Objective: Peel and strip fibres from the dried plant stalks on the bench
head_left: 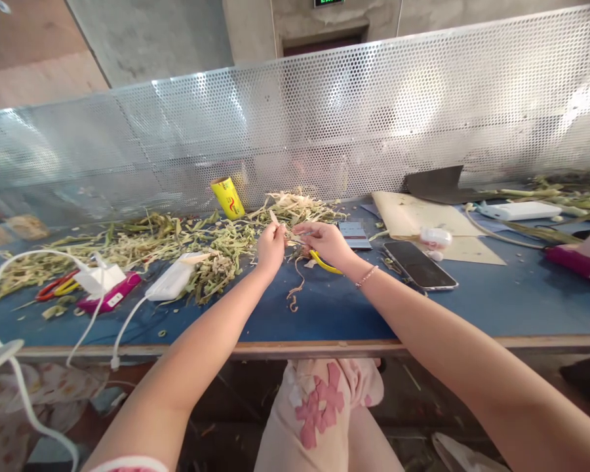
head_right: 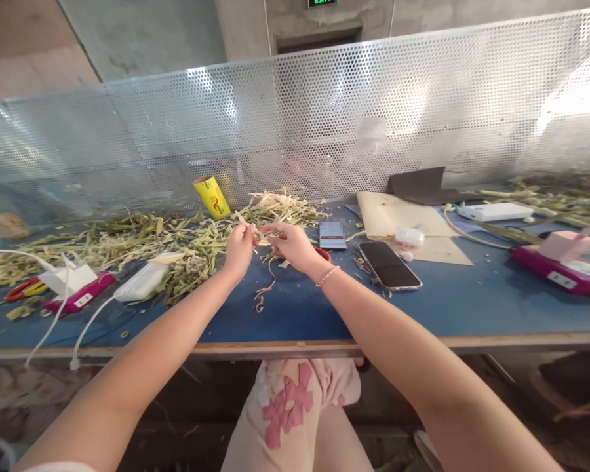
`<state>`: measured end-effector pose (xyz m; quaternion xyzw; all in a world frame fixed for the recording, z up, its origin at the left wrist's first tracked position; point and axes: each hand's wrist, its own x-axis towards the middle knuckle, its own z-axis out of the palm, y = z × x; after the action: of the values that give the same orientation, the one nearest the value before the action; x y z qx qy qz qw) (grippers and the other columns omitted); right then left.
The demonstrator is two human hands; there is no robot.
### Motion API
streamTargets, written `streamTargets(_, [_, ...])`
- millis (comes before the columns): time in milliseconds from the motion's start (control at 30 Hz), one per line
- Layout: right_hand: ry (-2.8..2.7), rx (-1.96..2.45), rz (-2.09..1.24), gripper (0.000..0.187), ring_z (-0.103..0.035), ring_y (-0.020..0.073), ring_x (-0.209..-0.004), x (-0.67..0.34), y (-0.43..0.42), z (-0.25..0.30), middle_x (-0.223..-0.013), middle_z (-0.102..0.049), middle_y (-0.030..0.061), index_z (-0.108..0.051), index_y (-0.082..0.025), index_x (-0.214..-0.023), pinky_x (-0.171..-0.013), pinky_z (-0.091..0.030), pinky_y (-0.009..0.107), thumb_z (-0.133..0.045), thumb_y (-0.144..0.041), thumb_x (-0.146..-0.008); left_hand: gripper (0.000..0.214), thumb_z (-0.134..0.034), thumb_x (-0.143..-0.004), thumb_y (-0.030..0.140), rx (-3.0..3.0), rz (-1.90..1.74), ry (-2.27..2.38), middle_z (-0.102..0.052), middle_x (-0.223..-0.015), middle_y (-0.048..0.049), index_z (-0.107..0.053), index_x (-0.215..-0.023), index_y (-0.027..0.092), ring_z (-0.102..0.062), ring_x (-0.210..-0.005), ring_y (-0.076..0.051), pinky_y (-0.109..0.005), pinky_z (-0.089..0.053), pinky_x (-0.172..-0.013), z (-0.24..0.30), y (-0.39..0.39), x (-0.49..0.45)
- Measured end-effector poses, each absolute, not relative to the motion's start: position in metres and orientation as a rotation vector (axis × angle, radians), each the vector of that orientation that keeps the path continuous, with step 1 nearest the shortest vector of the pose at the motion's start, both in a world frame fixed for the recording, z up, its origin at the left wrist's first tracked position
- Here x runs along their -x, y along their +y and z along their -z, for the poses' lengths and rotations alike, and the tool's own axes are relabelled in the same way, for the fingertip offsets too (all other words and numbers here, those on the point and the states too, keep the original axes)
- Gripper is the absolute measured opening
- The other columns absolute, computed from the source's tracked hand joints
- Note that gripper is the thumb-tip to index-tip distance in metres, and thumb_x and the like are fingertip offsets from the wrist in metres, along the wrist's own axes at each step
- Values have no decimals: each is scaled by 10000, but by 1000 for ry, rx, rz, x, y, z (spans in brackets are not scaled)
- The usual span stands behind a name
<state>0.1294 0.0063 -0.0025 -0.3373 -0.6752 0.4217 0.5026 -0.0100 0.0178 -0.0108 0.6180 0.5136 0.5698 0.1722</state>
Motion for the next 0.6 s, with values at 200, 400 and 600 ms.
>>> streamTargets(200, [-1487, 793, -971, 211, -466, 53, -476, -134, 11, 2, -829, -674, 44, -655, -142, -822, -489, -415, 210, -547, -198, -650, 261, -454, -807, 318, -1870, -1575, 1376, -369, -458, 45, -405, -584, 192, -369, -458, -99, -226, -269, -504, 5, 9, 8])
streamTargets(400, [-1312, 740, -1064, 231, -436, 46, -472, -138, 13, 1, -779, -660, 39, -650, -136, -803, -436, -351, 195, -593, -225, -597, 289, -412, -832, 313, -2018, -1548, 1274, -401, -482, 34, -401, -569, 193, -387, -474, -97, -233, -298, -541, -2, -7, 4])
streamTargets(600, [-1306, 739, -1050, 259, -431, 50, -476, -136, 13, 3, -731, -640, 25, -654, -136, -820, -450, -353, 205, -600, -253, -595, 249, -407, -833, 344, -1912, -1612, 1224, -423, -504, 32, -455, -640, 194, -421, -515, -102, -236, -329, -588, -1, -1, 8])
